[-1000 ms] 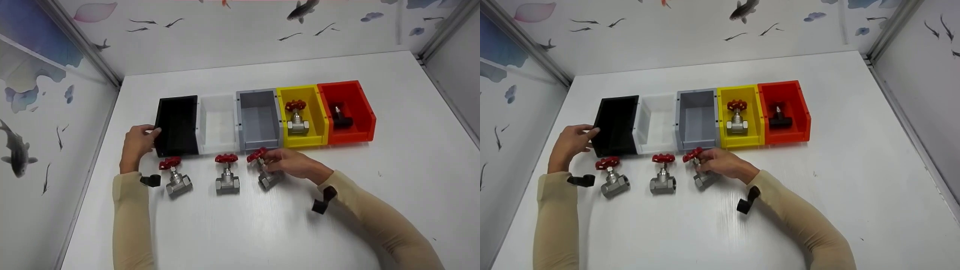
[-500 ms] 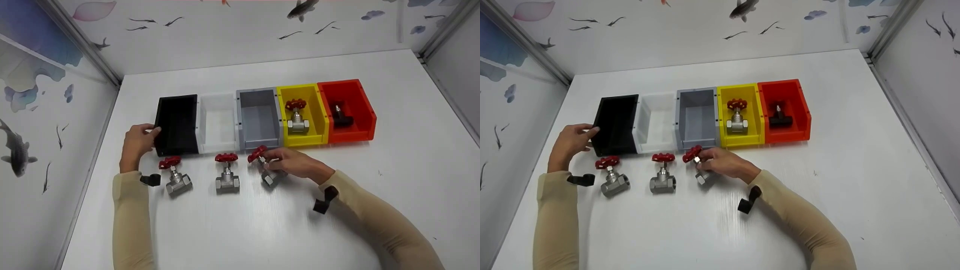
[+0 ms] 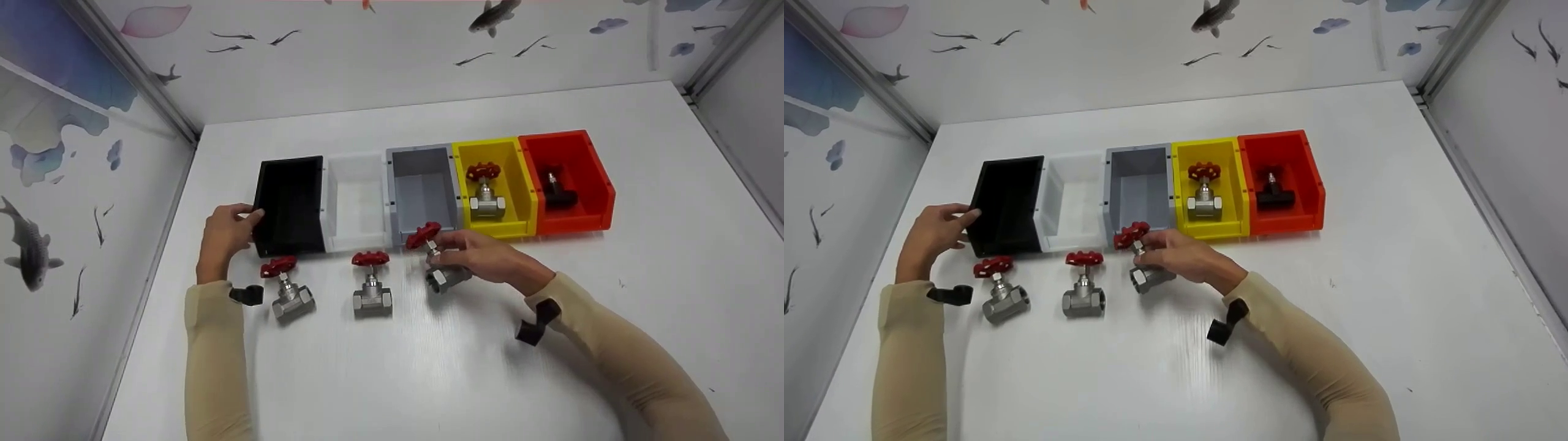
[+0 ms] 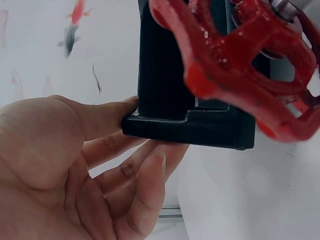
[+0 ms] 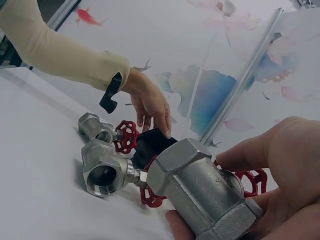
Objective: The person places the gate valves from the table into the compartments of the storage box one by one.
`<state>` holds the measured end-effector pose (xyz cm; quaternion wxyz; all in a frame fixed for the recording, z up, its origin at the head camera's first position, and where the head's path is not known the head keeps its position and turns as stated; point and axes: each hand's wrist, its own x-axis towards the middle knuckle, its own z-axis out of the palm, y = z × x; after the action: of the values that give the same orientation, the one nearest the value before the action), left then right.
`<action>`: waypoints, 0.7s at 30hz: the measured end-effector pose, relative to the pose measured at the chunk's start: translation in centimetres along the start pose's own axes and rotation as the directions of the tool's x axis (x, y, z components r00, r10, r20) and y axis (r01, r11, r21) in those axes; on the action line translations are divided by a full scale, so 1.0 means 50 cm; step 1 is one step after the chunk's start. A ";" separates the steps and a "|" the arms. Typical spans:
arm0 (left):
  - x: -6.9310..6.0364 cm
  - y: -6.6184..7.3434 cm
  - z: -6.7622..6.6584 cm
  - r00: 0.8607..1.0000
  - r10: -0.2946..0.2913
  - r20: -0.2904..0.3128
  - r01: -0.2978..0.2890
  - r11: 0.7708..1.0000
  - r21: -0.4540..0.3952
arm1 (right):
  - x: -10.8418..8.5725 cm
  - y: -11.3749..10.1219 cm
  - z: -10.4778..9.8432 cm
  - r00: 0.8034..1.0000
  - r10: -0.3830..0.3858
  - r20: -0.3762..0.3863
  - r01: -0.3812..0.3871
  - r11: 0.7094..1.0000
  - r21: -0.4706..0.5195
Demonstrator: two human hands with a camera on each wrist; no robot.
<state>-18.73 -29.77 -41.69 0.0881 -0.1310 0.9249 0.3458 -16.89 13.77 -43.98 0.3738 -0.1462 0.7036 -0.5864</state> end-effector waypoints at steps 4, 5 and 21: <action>0.002 -0.003 0.001 1.000 0.000 -0.003 0.000 1.000 -0.003 | 0.002 -0.018 -0.004 0.999 0.019 -0.049 -0.019 1.000 0.005; 0.002 -0.004 0.001 1.000 0.002 -0.003 -0.002 1.000 -0.004 | 0.004 -0.023 -0.005 0.997 0.025 -0.067 -0.025 1.000 0.007; 0.005 -0.007 0.006 1.000 0.000 -0.019 0.000 1.000 -0.012 | 0.053 -0.070 0.001 0.967 0.087 -0.239 -0.055 0.989 0.138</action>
<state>-18.83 -29.85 -42.17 0.0787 -0.1348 0.9236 0.3500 -19.48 11.08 -41.65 0.3139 -0.0229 0.7093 -0.6307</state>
